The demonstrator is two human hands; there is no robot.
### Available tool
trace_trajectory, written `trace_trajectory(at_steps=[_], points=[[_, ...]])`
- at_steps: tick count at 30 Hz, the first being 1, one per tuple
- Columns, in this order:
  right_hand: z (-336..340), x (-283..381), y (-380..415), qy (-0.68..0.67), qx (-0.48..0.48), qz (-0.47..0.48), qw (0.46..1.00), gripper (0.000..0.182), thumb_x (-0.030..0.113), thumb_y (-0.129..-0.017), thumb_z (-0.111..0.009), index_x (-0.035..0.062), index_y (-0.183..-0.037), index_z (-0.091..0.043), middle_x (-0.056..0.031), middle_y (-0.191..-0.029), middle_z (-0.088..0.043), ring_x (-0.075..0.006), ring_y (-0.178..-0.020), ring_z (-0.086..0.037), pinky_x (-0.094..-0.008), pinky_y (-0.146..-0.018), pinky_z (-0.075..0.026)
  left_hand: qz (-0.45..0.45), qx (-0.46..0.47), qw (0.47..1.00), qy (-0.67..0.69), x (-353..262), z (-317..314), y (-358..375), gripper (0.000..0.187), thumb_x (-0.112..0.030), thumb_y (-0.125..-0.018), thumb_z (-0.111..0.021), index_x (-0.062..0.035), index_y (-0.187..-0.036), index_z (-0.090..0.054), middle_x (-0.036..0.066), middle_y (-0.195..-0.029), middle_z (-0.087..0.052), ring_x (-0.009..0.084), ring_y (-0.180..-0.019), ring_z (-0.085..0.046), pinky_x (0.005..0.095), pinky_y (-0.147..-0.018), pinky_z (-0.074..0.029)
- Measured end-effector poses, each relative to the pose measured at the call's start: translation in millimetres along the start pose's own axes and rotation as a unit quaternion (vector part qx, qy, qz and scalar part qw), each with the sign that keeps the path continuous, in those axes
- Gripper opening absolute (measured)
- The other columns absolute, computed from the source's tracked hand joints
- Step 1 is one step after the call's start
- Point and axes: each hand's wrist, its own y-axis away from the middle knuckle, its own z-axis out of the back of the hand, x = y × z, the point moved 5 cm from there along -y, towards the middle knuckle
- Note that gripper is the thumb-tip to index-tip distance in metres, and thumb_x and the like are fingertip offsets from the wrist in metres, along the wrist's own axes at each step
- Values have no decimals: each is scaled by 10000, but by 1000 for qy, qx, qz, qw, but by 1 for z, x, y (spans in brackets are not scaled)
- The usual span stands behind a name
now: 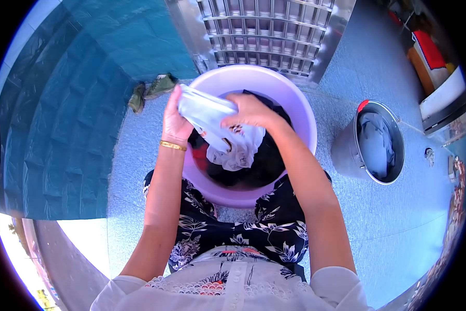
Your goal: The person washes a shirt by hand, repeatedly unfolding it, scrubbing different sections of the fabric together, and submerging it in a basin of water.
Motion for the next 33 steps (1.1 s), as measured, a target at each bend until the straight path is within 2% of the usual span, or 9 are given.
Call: trace_trajectory(at_steps=[3, 6, 12, 18, 23, 24, 25, 27, 33], points=[[-17, -58, 7, 408, 136, -171, 886, 417, 338, -565, -625, 75, -889, -630, -149, -883, -604, -318, -878, -548, -389, -784, -375, -57, -8, 983, 176, -29, 12, 2, 369, -372, -726, -608, -68, -926, -548, 86, -959, -572, 246, -937, -519, 412, -860, -388], [8, -60, -3, -75, -33, -147, 986, 270, 165, -618, -560, 23, -838, -627, -107, -860, -610, -242, -824, -571, -331, -731, -401, -91, 1, 977, 194, -43, 19, 4, 354, -348, -723, -616, -64, -924, -547, 95, -972, -566, 250, -947, -513, 422, -869, -384], [24, -44, -14, -666, -240, -44, 705, 285, 102, -710, -489, -37, -957, -511, -143, -910, -580, -213, -811, -568, -347, -786, -442, -2, -122, 987, 104, 17, 32, -2, 342, -263, -768, -579, -36, -1017, -518, 103, -1039, -547, 253, -990, -503, 386, -884, -390], [-49, 34, 1, -211, -119, 117, 963, 134, 63, -671, -524, 68, -805, -524, -89, -768, -535, -221, -734, -526, -317, -716, -415, 72, -148, 982, 96, 72, 65, -14, 230, -257, -785, -588, -89, -925, -516, 33, -881, -543, 162, -807, -523, 324, -736, -441], [-75, 68, 27, 175, -172, 250, 937, 173, 226, -704, -542, 65, -642, -529, -87, -583, -514, -271, -557, -538, -367, -507, -428, 198, 54, 964, 169, 107, 84, -24, 249, -369, -833, -486, -143, -727, -483, -44, -579, -458, 101, -525, -454, 272, -515, -415], [-63, 54, 19, 213, -222, 216, 927, 184, 226, -722, -527, 70, -625, -533, -87, -550, -502, -272, -524, -531, -366, -482, -428, 17, 11, 999, 28, 97, 67, -14, 262, -369, -839, -453, -140, -720, -499, -24, -613, -499, 118, -546, -483, 280, -523, -418], [-45, 26, 6, 181, -295, 221, 912, 219, 230, -756, -490, 68, -614, -535, -107, -549, -520, -291, -484, -520, -377, -448, -425, 132, -168, 972, 102, 98, 31, 5, 218, -295, -838, -434, -123, -735, -521, 6, -670, -545, 151, -591, -525, 304, -562, -437], [-16, -8, -8, 216, -347, 42, 912, 293, 249, -784, -455, 56, -576, -529, -141, -610, -557, -319, -541, -539, -404, -484, -428, 219, 7, 969, 111, 112, 37, -2, 260, -263, -836, -377, -71, -868, -549, 105, -847, -581, 241, -796, -567, 355, -710, -467], [-55, 33, 10, 148, -322, 160, 921, 181, 225, -705, -555, 66, -661, -480, -119, -631, -516, -321, -585, -520, -409, -502, -407, 84, -99, 989, 64, 92, 54, -13, 224, -250, -830, -398, -96, -703, -500, 24, -679, -543, 200, -637, -531, 335, -601, -437]])
